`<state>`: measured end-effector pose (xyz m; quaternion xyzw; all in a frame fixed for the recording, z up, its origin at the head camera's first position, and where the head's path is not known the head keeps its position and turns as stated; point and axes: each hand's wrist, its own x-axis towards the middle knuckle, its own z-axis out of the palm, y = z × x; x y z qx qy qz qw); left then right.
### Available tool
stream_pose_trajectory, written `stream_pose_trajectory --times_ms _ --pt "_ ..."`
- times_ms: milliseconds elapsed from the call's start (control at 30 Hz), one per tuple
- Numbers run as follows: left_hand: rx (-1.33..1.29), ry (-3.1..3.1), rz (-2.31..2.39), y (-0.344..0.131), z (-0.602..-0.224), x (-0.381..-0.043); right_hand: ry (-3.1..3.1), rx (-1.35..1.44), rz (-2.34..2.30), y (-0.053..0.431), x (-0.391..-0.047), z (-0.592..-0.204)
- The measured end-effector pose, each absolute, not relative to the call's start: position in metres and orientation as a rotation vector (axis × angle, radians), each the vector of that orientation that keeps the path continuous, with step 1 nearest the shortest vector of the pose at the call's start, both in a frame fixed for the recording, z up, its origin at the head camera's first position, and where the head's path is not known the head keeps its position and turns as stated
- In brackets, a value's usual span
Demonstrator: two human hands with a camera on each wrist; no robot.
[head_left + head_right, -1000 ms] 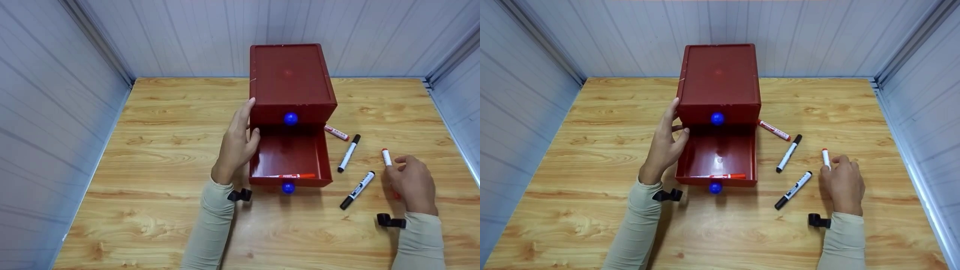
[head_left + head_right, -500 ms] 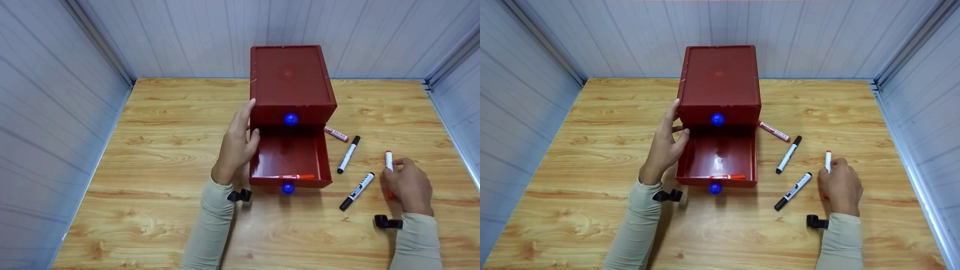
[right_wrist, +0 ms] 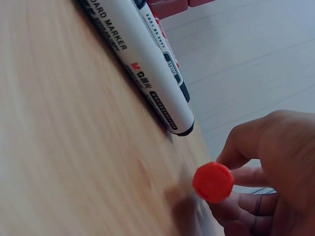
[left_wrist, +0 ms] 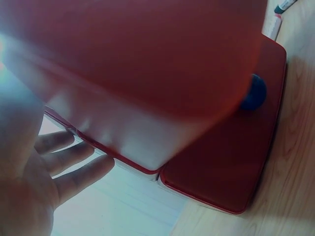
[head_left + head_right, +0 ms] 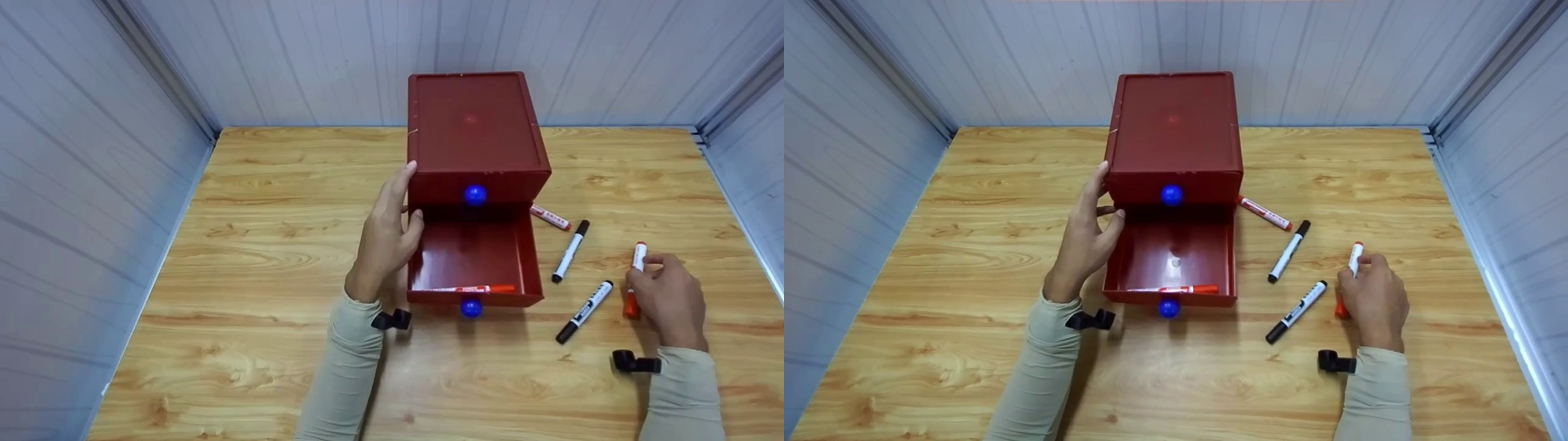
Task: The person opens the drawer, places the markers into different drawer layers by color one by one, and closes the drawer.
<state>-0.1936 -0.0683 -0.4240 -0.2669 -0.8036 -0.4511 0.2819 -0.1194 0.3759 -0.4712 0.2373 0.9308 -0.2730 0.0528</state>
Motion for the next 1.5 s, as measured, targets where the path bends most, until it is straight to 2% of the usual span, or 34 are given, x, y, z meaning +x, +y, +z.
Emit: stream_pose_trajectory --times_ms 1133,1500 --pt "-0.681 -2.158 -1.176 -0.067 -0.425 -0.194 2.827 0.756 -0.915 0.373 -0.12 -0.473" --pt "-0.689 -2.138 -1.198 -0.068 -0.426 -0.194 2.836 0.801 -1.087 0.361 -0.122 -0.472"
